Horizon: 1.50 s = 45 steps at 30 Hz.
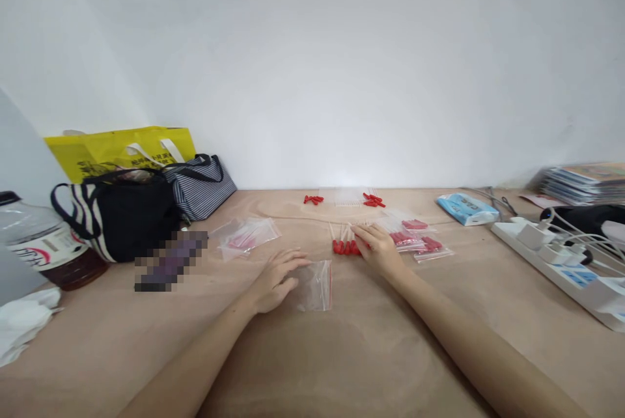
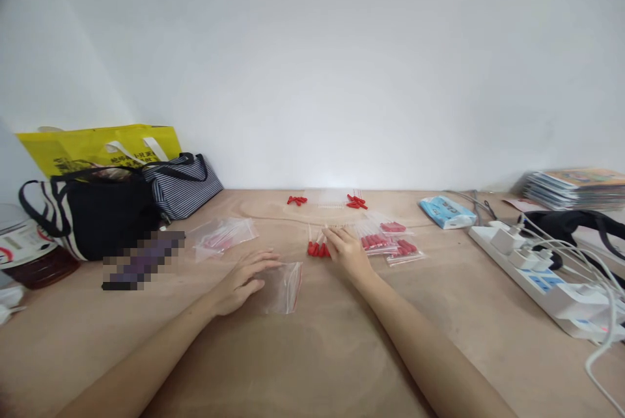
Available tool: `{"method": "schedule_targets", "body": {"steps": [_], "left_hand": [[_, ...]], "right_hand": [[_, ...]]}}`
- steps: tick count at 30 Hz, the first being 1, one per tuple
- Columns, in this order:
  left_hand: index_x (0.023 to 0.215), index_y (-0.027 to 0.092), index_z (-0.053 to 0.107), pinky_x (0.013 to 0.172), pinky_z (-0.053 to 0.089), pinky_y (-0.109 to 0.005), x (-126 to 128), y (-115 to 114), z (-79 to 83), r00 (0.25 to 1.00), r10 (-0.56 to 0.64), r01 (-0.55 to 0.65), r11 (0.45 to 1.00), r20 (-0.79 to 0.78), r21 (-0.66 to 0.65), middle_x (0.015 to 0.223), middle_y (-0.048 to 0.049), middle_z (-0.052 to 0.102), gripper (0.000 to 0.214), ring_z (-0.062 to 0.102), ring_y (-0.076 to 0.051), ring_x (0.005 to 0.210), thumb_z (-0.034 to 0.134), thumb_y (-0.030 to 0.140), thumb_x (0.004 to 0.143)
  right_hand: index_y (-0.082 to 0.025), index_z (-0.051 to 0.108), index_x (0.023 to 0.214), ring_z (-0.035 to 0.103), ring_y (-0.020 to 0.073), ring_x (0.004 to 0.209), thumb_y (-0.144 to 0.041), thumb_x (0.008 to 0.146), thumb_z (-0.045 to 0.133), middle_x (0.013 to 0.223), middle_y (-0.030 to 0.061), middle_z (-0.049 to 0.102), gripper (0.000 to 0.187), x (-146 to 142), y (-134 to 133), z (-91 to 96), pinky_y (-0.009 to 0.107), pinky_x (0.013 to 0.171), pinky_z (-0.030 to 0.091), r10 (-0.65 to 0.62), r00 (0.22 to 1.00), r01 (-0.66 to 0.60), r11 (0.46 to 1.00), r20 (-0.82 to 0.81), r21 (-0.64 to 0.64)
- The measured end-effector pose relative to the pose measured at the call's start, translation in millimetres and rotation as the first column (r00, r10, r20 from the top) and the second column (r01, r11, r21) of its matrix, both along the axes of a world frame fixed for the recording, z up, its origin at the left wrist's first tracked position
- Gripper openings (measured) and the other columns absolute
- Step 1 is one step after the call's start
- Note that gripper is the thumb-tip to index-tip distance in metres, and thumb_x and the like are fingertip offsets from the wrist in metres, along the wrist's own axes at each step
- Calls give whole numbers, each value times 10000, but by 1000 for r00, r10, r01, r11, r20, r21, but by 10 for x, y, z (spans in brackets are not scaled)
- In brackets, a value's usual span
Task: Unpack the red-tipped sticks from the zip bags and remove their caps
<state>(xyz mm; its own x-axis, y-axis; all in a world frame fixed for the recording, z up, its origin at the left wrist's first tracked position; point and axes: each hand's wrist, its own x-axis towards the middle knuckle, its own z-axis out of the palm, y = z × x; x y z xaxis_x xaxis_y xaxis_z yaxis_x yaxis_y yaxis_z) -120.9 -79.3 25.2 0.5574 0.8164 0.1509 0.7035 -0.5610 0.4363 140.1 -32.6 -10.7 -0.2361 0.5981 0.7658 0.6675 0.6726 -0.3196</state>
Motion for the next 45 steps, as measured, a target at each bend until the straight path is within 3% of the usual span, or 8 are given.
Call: {"method": "schedule_targets", "body": {"steps": [4, 10, 19, 25, 33, 35, 40, 45], "left_hand": [[1163, 194, 510, 1002, 312, -400, 235, -107, -78, 993, 111, -114, 991, 50, 65, 1233, -65, 508, 357, 425, -214, 1161, 375, 270, 843], [1310, 222, 338, 1050, 167, -479, 338, -181, -197, 995, 9, -12, 999, -104, -33, 1387, -81, 318, 463, 234, -232, 1294, 316, 397, 882], [1286, 236, 371, 1039, 196, -462, 315, -161, -213, 993, 39, -41, 999, -109, -13, 1372, -85, 342, 458, 269, -238, 1275, 328, 425, 871], [1062, 188, 550, 893, 378, -385, 71, 8, -105, 954, 298, -295, 952, -27, 78, 1076, -76, 573, 320, 501, -236, 1034, 453, 347, 802], [618, 167, 555, 484, 337, -212, -254, 208, -90, 932, 362, -355, 926, 32, -128, 534, 37, 513, 284, 489, -120, 520, 559, 447, 664], [621, 168, 560, 501, 349, -215, -384, 314, -71, 854, 504, -500, 864, 126, -65, 539, 29, 529, 288, 509, -130, 538, 528, 448, 682], [720, 181, 604, 602, 405, -284, -812, 670, 127, 437, 891, -899, 436, 124, 37, 728, -44, 642, 242, 593, -230, 729, 549, 413, 683], [844, 180, 611, 710, 398, -398, -991, 756, 196, 358, 932, -914, 338, 55, 222, 832, -98, 643, 299, 566, -309, 851, 564, 426, 681]], "right_hand": [[-175, 582, 1070, 536, 198, 859, -128, 845, 369, 956, 96, 628, 313, -55, 21, -64, 332, 752, 452, 4, 979, -2, 1000, 206, -11], [-183, 572, 1090, 503, 201, 852, -103, 835, 392, 928, 100, 609, 323, -95, -17, -39, 319, 745, 407, -22, 917, 48, 997, 399, -56], [-206, 583, 1044, 479, 226, 884, -315, 850, 440, 988, 97, 586, 265, -120, -161, -5, 357, 738, 324, -126, 904, 155, 987, 409, -40], [-214, 612, 995, 484, 198, 855, -262, 826, 464, 989, 85, 565, 230, -135, -434, -49, 349, 759, 347, -24, 957, 45, 997, 288, -65], [-213, 628, 968, 495, 183, 846, -190, 801, 478, 978, 91, 540, 225, 1, -606, -128, 322, 728, 408, 81, 977, -54, 989, 200, -138], [-206, 628, 962, 493, 180, 846, -183, 793, 486, 983, 92, 533, 223, 22, -584, -137, 319, 730, 418, 78, 979, -51, 989, 191, -142], [-202, 634, 947, 497, 174, 818, -178, 788, 491, 982, 92, 529, 215, 16, -538, -137, 323, 720, 426, 72, 977, -47, 991, 203, -127], [-201, 635, 936, 502, 177, 821, -182, 787, 496, 982, 94, 530, 205, 3, -545, -125, 329, 723, 422, 65, 976, -38, 991, 207, -131]]}}
